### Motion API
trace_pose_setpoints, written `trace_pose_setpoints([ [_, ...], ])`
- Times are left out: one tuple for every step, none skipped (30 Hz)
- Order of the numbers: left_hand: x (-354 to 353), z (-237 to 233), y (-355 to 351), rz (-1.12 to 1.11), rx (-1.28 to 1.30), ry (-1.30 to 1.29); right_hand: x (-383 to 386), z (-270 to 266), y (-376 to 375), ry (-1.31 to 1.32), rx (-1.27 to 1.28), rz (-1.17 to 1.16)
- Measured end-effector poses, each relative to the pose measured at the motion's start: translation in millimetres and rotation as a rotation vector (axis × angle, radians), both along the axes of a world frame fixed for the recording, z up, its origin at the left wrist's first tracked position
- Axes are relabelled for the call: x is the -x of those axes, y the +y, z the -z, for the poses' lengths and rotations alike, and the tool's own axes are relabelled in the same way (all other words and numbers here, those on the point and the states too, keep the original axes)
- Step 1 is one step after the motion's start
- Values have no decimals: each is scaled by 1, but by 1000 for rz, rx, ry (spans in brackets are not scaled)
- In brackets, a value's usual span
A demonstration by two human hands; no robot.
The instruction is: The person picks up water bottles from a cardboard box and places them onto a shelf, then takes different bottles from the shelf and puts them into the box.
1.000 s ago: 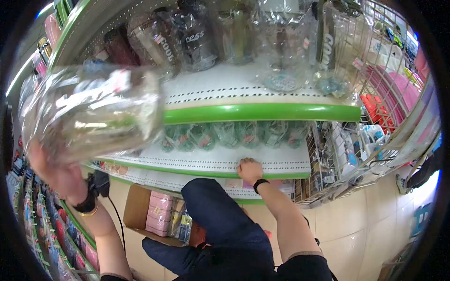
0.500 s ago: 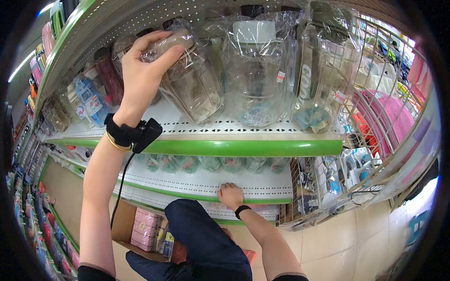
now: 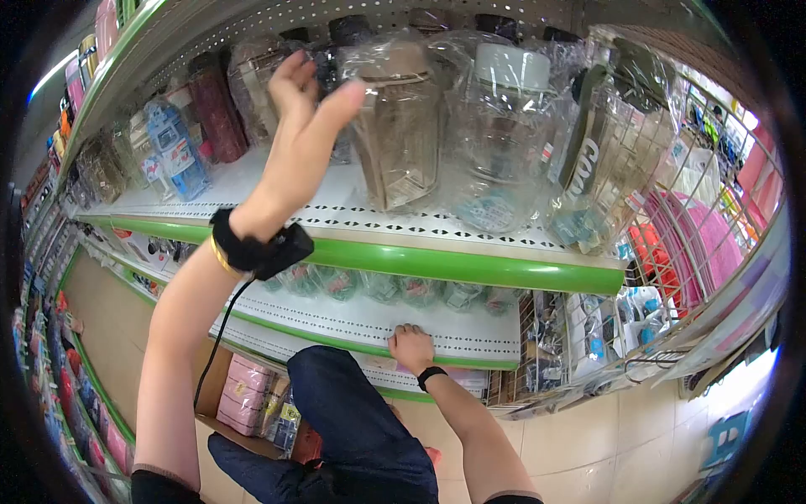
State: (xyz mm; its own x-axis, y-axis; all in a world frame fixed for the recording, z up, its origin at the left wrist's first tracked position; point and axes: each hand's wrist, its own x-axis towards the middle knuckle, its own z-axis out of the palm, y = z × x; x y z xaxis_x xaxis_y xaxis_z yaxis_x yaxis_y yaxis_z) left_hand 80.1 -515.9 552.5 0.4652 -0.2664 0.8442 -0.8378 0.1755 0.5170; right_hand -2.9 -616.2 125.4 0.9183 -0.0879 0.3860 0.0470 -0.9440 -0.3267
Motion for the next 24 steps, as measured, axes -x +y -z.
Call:
trace_pose_setpoints([
  [9,4,13,-146,-79,-196,0,-1,0,0,-1,5],
  [16,13,29,-220,-75,-387,1,-1,2,1,-3,9],
  [23,23,46,-294,-76,-577,1,-2,2,7,2,1],
  [37,35,67,-331,-109,-655,0,-3,2,11,-7,7],
  [52,49,90,-365,-148,-729,1,-4,3,19,-20,12],
  [59,71,115,-407,-232,-905,1,-3,3,35,-24,1],
  [60,99,141,-448,-321,-1076,1,-1,2,65,-12,14],
  [60,132,167,-474,-396,-1217,-1,1,1,91,0,21],
  [58,164,193,-499,-482,-1356,-3,3,1,93,-1,30],
  [59,187,219,-542,-624,-1327,-4,7,0,100,-2,32],
  [61,211,242,-586,-774,-1282,-5,9,-2,124,-2,31],
  [58,240,262,-625,-800,-1023,-5,9,-3,157,-2,23],
  [56,267,283,-667,-816,-757,-5,2,0,207,31,53],
  [56,286,301,-746,-839,-505,-5,5,0,191,49,55],
  [59,306,319,-819,-852,-251,-5,-1,2,207,80,32],
  [66,333,339,-837,-885,-200,-6,-1,1,179,69,23],
  [64,360,356,-900,-866,-37,-7,-1,2,166,79,18],
  [63,386,371,-955,-838,118,-9,-3,3,148,90,23],
  [65,412,382,-959,-847,136,-11,-4,4,163,89,11],
  [71,439,390,-990,-918,361,-10,-4,3,152,97,10],
  [78,460,396,-1008,-984,592,-9,-3,2,144,108,12],
  [84,472,398,-1000,-989,611,-9,-2,2,143,120,10],
  [86,484,397,-879,-1142,829,-8,-1,2,155,127,10],
  [85,497,394,-741,-1283,1039,-9,-1,2,162,138,17],
])
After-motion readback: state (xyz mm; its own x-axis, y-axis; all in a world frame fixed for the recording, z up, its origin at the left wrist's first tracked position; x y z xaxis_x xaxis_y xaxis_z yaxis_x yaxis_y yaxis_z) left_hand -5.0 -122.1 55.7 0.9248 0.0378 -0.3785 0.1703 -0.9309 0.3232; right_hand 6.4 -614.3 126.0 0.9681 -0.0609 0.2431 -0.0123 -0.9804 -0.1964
